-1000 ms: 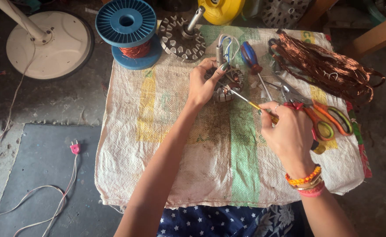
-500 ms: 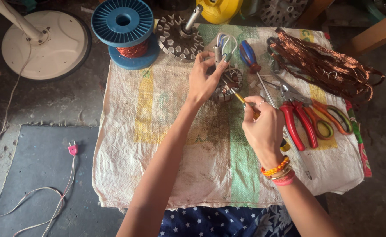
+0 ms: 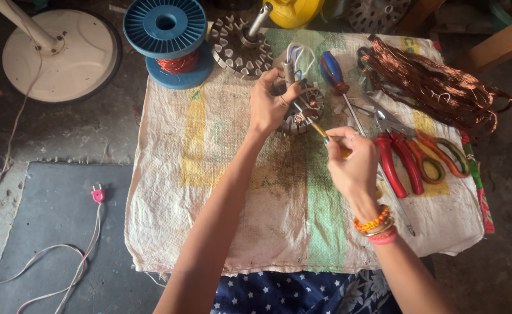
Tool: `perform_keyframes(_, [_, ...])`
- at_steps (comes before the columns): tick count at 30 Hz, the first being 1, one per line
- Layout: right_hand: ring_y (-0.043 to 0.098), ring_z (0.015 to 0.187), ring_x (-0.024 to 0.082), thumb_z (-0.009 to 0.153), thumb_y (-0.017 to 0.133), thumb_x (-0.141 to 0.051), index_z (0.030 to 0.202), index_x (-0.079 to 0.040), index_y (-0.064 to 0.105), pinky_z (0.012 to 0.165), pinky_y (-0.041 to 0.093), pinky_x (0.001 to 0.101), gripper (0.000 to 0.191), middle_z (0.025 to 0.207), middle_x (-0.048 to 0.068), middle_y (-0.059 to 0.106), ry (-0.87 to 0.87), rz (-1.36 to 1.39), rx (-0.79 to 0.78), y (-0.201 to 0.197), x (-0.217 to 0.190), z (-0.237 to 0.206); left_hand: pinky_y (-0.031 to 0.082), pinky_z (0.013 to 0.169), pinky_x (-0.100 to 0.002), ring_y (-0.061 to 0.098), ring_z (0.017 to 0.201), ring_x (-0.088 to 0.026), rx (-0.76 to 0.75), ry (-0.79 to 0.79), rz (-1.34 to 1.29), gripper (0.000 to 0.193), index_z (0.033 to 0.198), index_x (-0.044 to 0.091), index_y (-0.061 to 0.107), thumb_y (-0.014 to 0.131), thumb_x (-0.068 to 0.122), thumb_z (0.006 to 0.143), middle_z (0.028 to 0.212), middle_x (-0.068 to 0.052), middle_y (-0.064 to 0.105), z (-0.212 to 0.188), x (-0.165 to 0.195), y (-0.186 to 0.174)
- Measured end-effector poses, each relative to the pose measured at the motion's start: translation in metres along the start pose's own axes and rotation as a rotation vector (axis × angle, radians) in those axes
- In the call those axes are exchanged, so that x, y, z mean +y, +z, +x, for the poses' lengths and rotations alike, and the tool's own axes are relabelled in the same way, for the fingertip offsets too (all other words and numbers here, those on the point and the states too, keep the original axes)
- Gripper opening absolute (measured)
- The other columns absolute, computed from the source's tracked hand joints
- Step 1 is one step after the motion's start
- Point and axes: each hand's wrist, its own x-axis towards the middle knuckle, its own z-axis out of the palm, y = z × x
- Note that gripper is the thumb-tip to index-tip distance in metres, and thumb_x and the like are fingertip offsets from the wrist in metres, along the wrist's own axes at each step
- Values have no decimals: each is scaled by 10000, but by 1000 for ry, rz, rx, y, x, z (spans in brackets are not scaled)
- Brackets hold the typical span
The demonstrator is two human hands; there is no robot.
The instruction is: The person works on an electric motor stator at a workbench, prying at its windings with a screwdriver, cutting wire with scissors and pliers, and pulling out old copper windings by hand. They then lift and handle a bundle of enameled copper wire from the table.
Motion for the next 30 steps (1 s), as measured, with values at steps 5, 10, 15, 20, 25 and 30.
perform_keyframes(5, [654,553,319,878,711,-84,976,-85,738,498,446,406,101,694,126,718,-188,-352,84,-26,-28,-7,638,742,-358,802,731,-214,-28,-74,109,580,1133,62,642,794,505,791,894,-82,811,0,11,-1])
perform_keyframes(10, [656,578,372,947,682,-118,1010,-68,695,545,481,478,81,610,159,656,-178,-585,79,-23,-35,-21,646,787,-380,798,850,-239,-14,-71,127,530,1159,42,623,782,418,821,1038,-133,755,-1,20,-1])
perform_keyframes(15, [653,524,280,1025,573,-111,1140,-16,652,432,495,435,169,615,122,653,-13,-560,-45,0,-34,-15,589,874,-467,703,1074,-315,61,-39,388,694,1356,74,577,734,369,749,1331,-181,525,-3,35,1])
perform_keyframes(20, [643,579,290,983,640,-91,1051,-43,730,535,461,394,123,643,136,672,-197,-500,131,11,-25,-9,590,906,-445,729,1024,-307,25,-39,384,835,1470,181,522,689,393,680,1363,-191,533,-4,48,-1])
perform_keyframes(25, [632,573,142,958,635,-44,1086,5,739,519,439,284,172,713,100,709,-46,-66,30,8,4,0,615,874,-386,775,881,-234,19,-112,328,879,1473,203,536,677,398,628,1095,-126,779,1,46,-1])
perform_keyframes(30, [632,646,90,935,641,9,1092,22,746,551,443,240,189,799,65,738,-41,190,12,14,31,2,594,775,-381,744,774,-239,6,-188,364,870,1415,118,596,679,395,595,951,-111,814,5,29,-3])
